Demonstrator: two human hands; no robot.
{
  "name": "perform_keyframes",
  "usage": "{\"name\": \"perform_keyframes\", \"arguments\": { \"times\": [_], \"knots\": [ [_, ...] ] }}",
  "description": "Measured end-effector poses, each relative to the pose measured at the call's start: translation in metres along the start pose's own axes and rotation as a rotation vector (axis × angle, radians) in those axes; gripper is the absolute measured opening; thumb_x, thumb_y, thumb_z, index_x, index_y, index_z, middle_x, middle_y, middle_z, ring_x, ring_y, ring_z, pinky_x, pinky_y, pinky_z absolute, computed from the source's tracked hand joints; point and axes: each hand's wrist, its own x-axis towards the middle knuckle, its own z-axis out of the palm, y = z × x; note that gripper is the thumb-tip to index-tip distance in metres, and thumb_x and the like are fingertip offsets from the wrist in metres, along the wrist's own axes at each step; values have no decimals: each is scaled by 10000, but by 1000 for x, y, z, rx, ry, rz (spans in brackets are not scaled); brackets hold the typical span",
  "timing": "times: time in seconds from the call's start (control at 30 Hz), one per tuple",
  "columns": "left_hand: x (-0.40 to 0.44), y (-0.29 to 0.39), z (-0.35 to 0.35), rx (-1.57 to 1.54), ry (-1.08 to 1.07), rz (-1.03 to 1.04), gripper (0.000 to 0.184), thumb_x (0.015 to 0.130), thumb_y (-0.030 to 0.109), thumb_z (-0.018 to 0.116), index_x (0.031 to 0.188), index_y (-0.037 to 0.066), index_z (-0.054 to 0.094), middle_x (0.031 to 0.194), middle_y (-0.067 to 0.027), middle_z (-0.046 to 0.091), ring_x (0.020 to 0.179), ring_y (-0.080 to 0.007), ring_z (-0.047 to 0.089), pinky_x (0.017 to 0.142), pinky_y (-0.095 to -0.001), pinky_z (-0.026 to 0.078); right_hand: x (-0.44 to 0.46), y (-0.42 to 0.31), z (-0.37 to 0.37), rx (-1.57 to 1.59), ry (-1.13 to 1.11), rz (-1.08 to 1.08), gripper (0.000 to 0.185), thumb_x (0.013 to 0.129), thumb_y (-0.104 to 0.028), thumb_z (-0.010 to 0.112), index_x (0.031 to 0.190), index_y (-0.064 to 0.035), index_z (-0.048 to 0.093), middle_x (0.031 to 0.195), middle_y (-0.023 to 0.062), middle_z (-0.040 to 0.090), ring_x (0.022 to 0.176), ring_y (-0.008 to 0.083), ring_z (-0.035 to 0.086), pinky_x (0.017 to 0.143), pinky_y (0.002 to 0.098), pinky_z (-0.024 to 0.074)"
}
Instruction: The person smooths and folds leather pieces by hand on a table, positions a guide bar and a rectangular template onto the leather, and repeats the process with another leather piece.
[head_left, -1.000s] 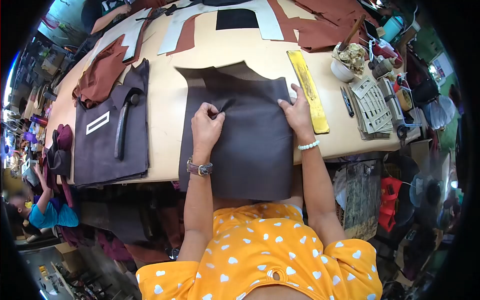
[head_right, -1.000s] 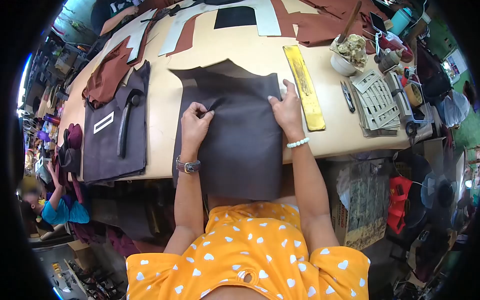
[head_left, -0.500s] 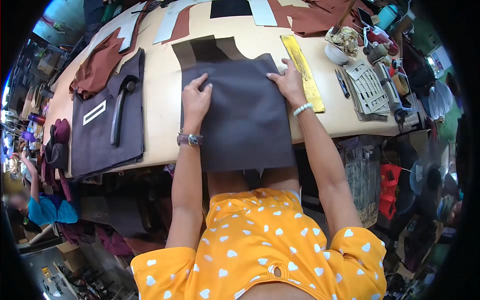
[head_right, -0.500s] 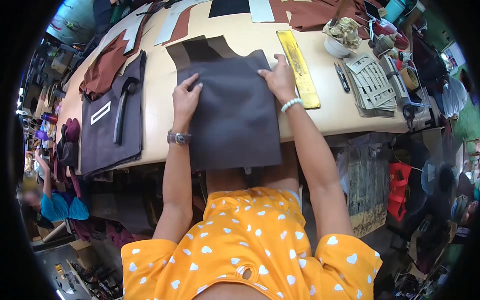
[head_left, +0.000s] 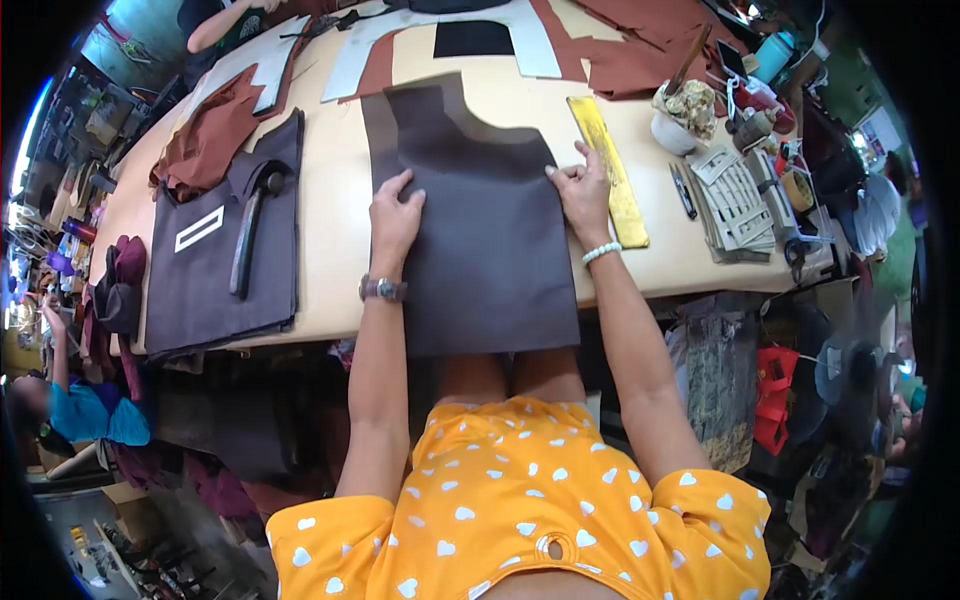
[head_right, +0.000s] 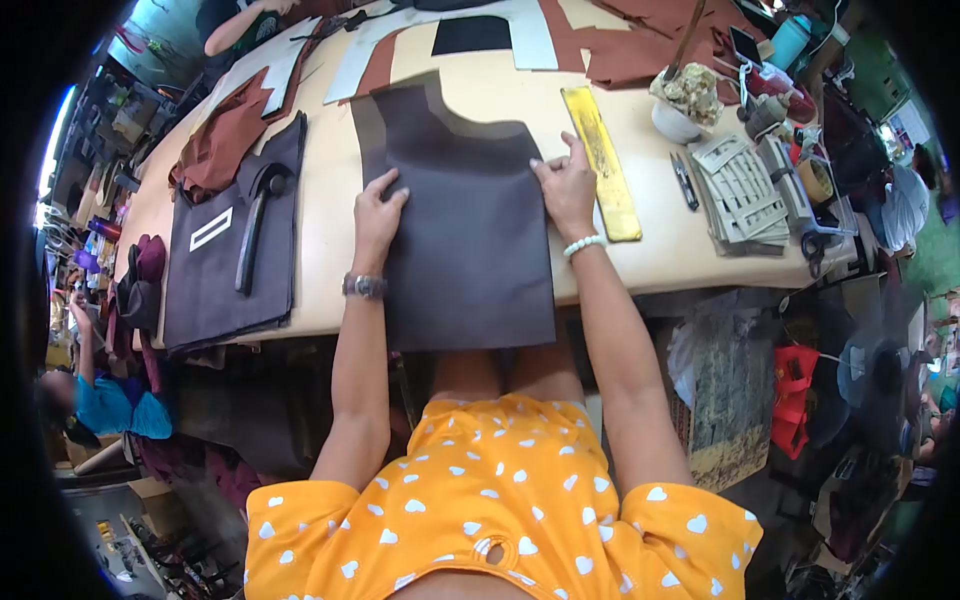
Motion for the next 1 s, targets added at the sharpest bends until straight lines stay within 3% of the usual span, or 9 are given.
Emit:
{"name": "perform_keyframes", "arguments": {
  "times": [0.1,0.17,0.2,0.23,0.3,0.37,0.43,0.53,1.0],
  "knots": [
    [-36,33,-23,207,163,210,448,819,90,621,1225,-61,506,1277,-196,507,1181,-286,491,983,-336,387,0,-2,0,-59,-12,-22,541,738,-77,708,1207,52,471,632,100,623,571,171,591,569,295,464],
    [-80,56,-42,-12,399,77,396,858,87,598,1215,-49,489,1261,-172,483,1198,-266,452,977,-351,387,1,-6,-1,-51,-18,-10,522,747,-64,696,1206,48,474,633,101,618,559,179,592,557,298,464],
    [-105,36,-42,-111,630,170,255,891,62,553,1125,-37,529,1102,-140,540,1057,-238,516,915,-345,418,-2,-10,-2,-64,-17,-7,517,751,-64,693,1207,45,474,635,101,618,556,178,592,554,298,464],
    [-141,4,-49,-160,692,133,183,905,48,520,1072,-30,530,987,-109,546,932,-223,531,860,-326,425,-3,-12,-2,-77,-18,-4,512,755,-63,690,1207,43,474,636,100,619,554,176,591,551,299,463],
    [-201,-29,-56,-44,537,-112,146,911,62,496,1019,-31,527,977,-118,554,879,-206,541,756,-335,440,-4,-9,-1,-80,-34,-12,527,765,-54,683,1234,31,458,628,88,607,540,158,574,544,285,459],
    [-249,-98,-38,48,313,-321,172,922,115,512,1048,3,540,884,-60,594,765,-158,547,695,-316,472,-6,-9,-2,-76,-60,-5,540,765,-48,682,1247,25,450,625,80,597,532,149,562,540,275,456],
    [-281,-152,-19,122,34,-544,172,918,126,510,1034,6,551,882,-69,599,768,-171,554,694,-325,475,-7,-4,-3,-4,-62,-12,525,776,-27,673,1248,31,450,629,56,583,529,118,543,533,249,443],
    [-285,-179,-12,160,-168,-797,176,913,142,506,1013,11,566,881,-82,605,773,-190,564,693,-339,480,-9,-7,-8,-3,-66,11,517,786,-26,668,1249,38,447,634,49,587,548,96,533,536,239,435],
    [-273,-196,-20,256,-169,-929,239,890,217,488,913,32,638,872,-146,635,798,-280,610,689,-403,504,-12,-12,-4,39,-52,54,508,795,-28,658,1246,51,438,645,58,583,544,99,533,530,238,431]
  ]
}}
